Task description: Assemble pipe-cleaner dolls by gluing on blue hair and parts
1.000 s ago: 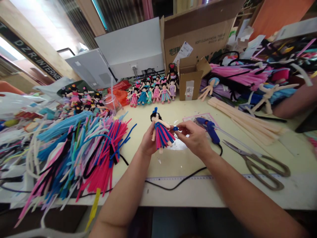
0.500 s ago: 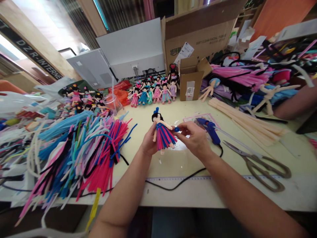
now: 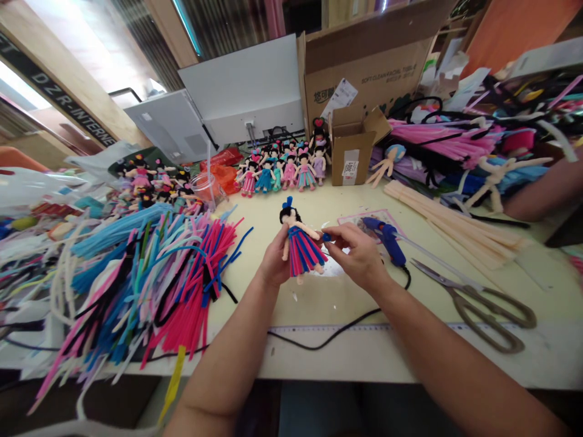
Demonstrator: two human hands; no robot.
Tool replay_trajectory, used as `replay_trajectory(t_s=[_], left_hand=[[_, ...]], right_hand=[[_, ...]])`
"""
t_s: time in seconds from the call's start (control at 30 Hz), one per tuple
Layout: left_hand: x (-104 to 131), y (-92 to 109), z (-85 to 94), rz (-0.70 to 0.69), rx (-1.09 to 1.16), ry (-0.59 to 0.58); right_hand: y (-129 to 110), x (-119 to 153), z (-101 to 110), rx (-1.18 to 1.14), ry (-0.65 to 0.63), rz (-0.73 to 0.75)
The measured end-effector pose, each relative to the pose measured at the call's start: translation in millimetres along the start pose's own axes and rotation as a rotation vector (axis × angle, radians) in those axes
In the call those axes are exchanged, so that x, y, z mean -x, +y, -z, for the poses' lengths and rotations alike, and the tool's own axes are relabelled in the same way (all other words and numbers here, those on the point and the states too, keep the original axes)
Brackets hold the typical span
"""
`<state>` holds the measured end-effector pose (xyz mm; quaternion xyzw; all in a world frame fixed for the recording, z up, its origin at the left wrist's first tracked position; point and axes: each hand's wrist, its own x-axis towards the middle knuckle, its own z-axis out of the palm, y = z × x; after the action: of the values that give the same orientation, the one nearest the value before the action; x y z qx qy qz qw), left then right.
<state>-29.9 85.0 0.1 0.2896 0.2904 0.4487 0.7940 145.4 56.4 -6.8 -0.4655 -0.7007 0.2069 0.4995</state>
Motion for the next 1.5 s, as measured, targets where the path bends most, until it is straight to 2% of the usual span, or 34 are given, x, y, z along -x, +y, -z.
replay_trajectory(t_s=[0.2,0.4,0.67,0.93,1.27,1.5], left_hand=[[0.9,0.3,-2.1,0.026,-0.002,-0.022],[1.2,-1.1,-4.3,0.006,-0.023,0.006],[2.3,0.7,-5.0,0.002,-0.061,0.01],[0.4,-3.0,-3.3,-0.043,-0.063,0.049],[0.9,-5.7,-8.0,-0.033,-0.053,0.045],[1.0,-0.9,-8.4,-0.067,-0.053,0.073]], right_hand=[[-2.0,-1.9,-0.1,-0.028,-0.015,-0.004],[-0.6,-1.8,0.1,-0.037,-0.017,-0.016],[6.1,-1.4,-1.3,-0.107,0.044,-0.158],[0.2,-0.4,-2.0,-0.159,0.035,-0.189],[0.1,-0.2,-0.8,-0.063,0.093,-0.15],[3.1,0.1,-0.7,-0.229,0.089,-0.196]])
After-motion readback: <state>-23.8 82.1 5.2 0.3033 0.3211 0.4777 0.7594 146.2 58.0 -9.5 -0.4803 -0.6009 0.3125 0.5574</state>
